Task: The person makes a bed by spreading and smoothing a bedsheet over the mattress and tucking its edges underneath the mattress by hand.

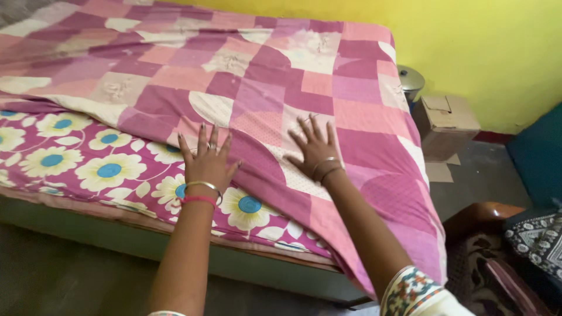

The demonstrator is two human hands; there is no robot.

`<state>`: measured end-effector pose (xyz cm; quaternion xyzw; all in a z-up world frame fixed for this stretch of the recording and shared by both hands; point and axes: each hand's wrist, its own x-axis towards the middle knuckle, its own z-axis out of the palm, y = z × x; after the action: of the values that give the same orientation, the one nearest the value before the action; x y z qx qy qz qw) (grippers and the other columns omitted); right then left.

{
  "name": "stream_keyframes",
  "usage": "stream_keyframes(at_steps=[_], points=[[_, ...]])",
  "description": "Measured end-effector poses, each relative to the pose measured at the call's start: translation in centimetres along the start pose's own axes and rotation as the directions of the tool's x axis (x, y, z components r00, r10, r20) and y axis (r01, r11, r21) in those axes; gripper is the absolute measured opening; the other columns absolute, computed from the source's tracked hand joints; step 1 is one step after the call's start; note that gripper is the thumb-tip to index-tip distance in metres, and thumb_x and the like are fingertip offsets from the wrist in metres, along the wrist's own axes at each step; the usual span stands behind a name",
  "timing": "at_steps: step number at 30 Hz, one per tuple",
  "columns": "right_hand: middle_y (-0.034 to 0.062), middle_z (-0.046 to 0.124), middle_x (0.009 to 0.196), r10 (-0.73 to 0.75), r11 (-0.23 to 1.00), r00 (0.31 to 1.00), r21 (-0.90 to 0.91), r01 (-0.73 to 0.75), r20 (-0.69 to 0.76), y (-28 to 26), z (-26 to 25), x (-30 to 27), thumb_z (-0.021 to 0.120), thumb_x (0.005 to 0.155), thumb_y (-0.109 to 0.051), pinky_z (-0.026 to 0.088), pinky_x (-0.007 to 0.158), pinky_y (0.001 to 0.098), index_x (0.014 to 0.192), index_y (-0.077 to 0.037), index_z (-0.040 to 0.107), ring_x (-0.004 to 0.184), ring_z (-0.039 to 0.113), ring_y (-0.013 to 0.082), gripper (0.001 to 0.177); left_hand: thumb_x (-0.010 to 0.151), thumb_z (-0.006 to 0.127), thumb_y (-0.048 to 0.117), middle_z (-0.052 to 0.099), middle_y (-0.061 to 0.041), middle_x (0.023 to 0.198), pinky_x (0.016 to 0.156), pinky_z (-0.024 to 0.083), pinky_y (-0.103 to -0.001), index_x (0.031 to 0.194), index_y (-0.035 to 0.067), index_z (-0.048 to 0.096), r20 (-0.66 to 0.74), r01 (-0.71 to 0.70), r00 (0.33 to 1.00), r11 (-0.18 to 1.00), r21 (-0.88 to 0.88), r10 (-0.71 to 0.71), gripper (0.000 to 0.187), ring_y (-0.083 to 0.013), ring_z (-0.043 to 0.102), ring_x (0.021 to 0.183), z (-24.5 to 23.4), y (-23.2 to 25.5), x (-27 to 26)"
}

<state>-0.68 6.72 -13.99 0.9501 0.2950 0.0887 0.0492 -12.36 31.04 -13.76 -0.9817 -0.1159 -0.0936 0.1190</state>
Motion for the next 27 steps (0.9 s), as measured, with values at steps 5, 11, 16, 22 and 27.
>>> stream_keyframes(at_steps=[5, 11, 16, 22, 27], points=[[0.0, 0.016, 0.169, -0.132, 0.991, 0.974, 0.017, 0.131, 0.182, -7.0, 6.3, -0.9, 0.05, 0.092, -0.069, -0.004, 0.124, 0.056, 0.145, -0.029, 0.051, 0.156, 0.002, 0.022, 0.067, 0.095, 0.055, 0.019, 0.05, -0.005, 0.149, 0.122, 0.017, -0.064, 0.14, 0.021, 0.055, 0.01, -0.209, 0.978, 0.976, 0.053, 0.209, 0.045, -0.0252, 0.042, 0.141, 9.9, -1.1, 1.2], [0.0009, 0.051, 0.147, -0.051, 0.997, 0.998, 0.066, 0.049, 0.027, -12.9, 14.3, -1.2, 0.066, 0.087, -0.038, 0.003, 0.125, 0.0562, 0.108, -0.02, 0.071, 0.148, 0.03, 0.0212, 0.028, 0.102, 0.053, 0.032, 0.071, -0.018, 0.116, 0.095, 0.055, -0.049, 0.114, 0.008, 0.067, 0.267, 0.095, 0.96, 0.795, -0.599, 0.087, 0.029, -0.0358, 0.069, 0.11, 19.5, 0.3, 1.6], [0.0033, 0.067, 0.109, 0.168, 0.969, 0.869, 0.24, -0.059, -0.465, -14.8, 14.0, -2.4, 0.064, 0.092, -0.014, 0.024, 0.117, 0.0535, 0.099, -0.012, 0.067, 0.116, 0.061, 0.02, 0.008, 0.093, 0.064, 0.055, 0.062, -0.024, 0.129, 0.099, 0.047, -0.045, 0.129, -0.003, 0.059, 0.313, 0.376, 0.898, 0.171, -0.911, -0.307, 0.069, -0.0356, 0.058, 0.115, 26.5, 2.6, 4.6], [0.0062, 0.065, 0.111, 0.147, 0.948, 0.783, 0.312, 0.064, -0.604, -17.5, 10.8, -5.7, 0.064, 0.092, -0.011, 0.039, 0.106, 0.0418, 0.104, -0.008, 0.065, 0.116, 0.06, 0.0259, 0.012, 0.083, 0.076, 0.056, 0.061, -0.012, 0.134, 0.094, 0.046, -0.036, 0.147, -0.003, 0.054, 0.615, 0.355, 0.787, -0.855, -0.377, 0.056, 0.09, -0.0207, 0.057, 0.109, 26.7, 6.0, 5.9], [0.0065, 0.07, 0.089, 0.721, 0.483, 0.68, 0.801, -0.355, -0.133, -20.8, 15.5, -6.9, 0.062, 0.1, -0.021, 0.057, 0.073, 0.0336, 0.102, -0.008, 0.068, 0.079, 0.068, 0.0182, 0.015, 0.085, 0.071, 0.06, 0.049, -0.016, 0.152, 0.1, 0.021, -0.048, 0.156, 0.011, 0.042, 0.69, 0.524, 0.681, -0.821, -0.225, 0.245, 0.091, -0.0282, 0.037, 0.118, 24.9, 5.0, 3.3]])
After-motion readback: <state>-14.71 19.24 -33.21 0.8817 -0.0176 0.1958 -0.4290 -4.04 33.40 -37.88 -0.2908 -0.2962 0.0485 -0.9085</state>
